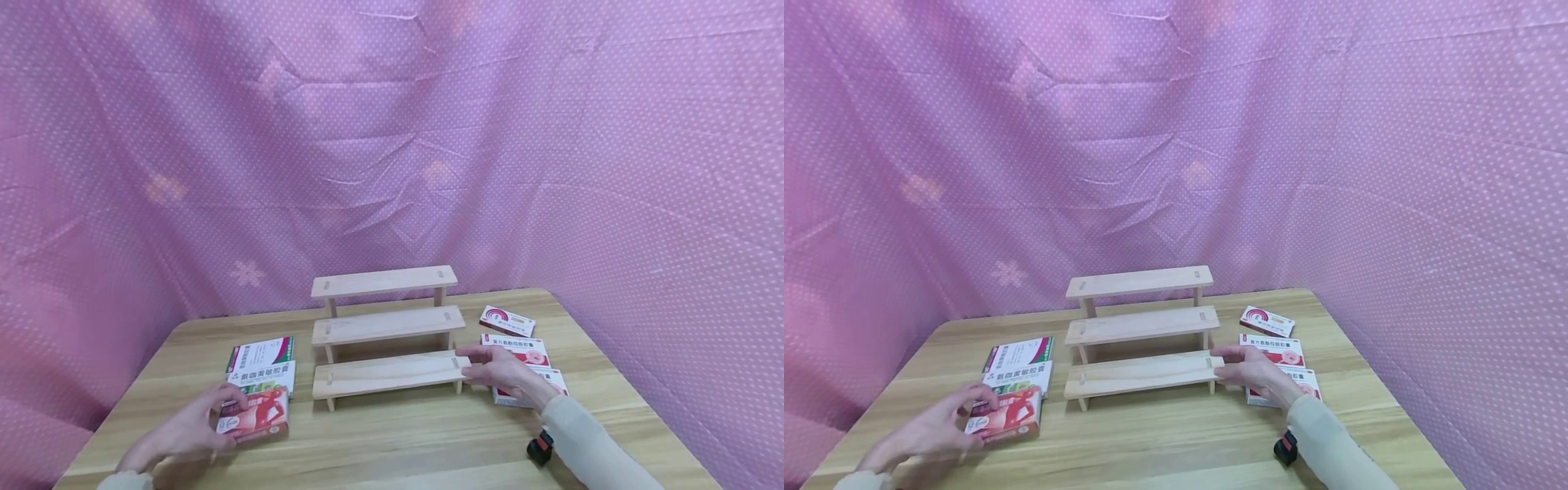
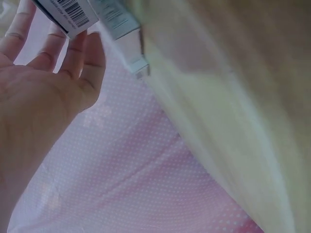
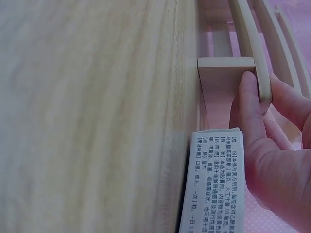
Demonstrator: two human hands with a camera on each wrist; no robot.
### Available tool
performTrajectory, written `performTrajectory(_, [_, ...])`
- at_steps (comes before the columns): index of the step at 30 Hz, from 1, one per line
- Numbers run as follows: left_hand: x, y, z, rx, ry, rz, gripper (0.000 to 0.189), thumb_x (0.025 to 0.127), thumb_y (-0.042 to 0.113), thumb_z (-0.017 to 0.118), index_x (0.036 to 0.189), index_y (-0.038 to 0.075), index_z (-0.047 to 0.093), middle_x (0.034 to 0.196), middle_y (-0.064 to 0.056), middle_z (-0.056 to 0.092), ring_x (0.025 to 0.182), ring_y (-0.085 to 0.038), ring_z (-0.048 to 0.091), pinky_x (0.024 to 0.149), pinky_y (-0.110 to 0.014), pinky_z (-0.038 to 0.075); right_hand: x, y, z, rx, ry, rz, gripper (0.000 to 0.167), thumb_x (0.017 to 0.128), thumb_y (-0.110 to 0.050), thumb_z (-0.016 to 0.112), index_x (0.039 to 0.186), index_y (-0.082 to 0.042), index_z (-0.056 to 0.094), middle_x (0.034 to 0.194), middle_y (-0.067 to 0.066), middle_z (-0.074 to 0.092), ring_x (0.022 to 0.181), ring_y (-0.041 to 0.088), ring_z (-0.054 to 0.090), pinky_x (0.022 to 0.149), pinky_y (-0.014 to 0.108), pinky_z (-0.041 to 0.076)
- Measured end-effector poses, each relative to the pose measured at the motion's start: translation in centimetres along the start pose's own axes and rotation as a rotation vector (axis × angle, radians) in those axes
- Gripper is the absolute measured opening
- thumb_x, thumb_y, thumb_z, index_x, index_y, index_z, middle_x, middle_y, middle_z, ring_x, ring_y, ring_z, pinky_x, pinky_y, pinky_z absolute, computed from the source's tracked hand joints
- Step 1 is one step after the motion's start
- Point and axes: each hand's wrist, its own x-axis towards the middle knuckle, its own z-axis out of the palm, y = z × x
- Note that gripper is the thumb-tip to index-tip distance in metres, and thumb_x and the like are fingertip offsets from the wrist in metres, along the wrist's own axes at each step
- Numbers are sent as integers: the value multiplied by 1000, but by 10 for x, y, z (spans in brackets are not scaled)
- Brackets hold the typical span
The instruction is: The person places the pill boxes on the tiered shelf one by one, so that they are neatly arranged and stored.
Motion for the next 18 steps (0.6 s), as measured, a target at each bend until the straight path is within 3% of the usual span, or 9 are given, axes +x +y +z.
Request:
performTrajectory(3, [4,2,-9,-107,-13,30,56,66,15,85,114,17,57,126,-18,50,102,-28,54,74,-25,53,0,0,0,-2,0,-2,57,89,-12,70,141,-2,49,136,18,54,101,17,63,87,30,56])
performTrajectory(7, [11,10,-21,-212,-20,-6,61,70,13,83,124,13,55,131,-23,46,109,-34,54,75,-27,56,0,-1,1,27,-2,-8,58,88,-8,70,141,0,48,130,20,56,100,19,64,89,33,57])
performTrajectory(11, [17,26,-33,-222,0,15,61,73,14,82,127,9,54,130,-22,49,110,-32,53,77,-28,55,0,-2,1,65,2,4,57,88,-5,70,140,0,48,123,18,57,98,20,65,87,34,58])
performTrajectory(14, [18,43,-40,-192,43,33,60,74,12,81,128,6,54,125,-20,55,105,-24,56,79,-25,53,0,-2,2,76,1,9,56,89,-5,69,140,0,48,121,18,57,97,20,65,87,34,58])
performTrajectory(17, [27,31,-41,-170,84,98,60,76,5,78,131,4,53,125,-19,55,100,-15,59,79,-23,52,0,-1,2,78,-5,7,57,89,-5,69,141,1,47,120,17,58,98,20,65,88,34,58])
performTrajectory(18, [32,22,-41,-188,102,156,61,79,6,76,135,8,53,128,-14,56,102,-11,59,80,-22,51,0,-1,2,85,-7,6,57,89,-4,69,141,1,47,120,17,59,98,20,65,88,34,58])
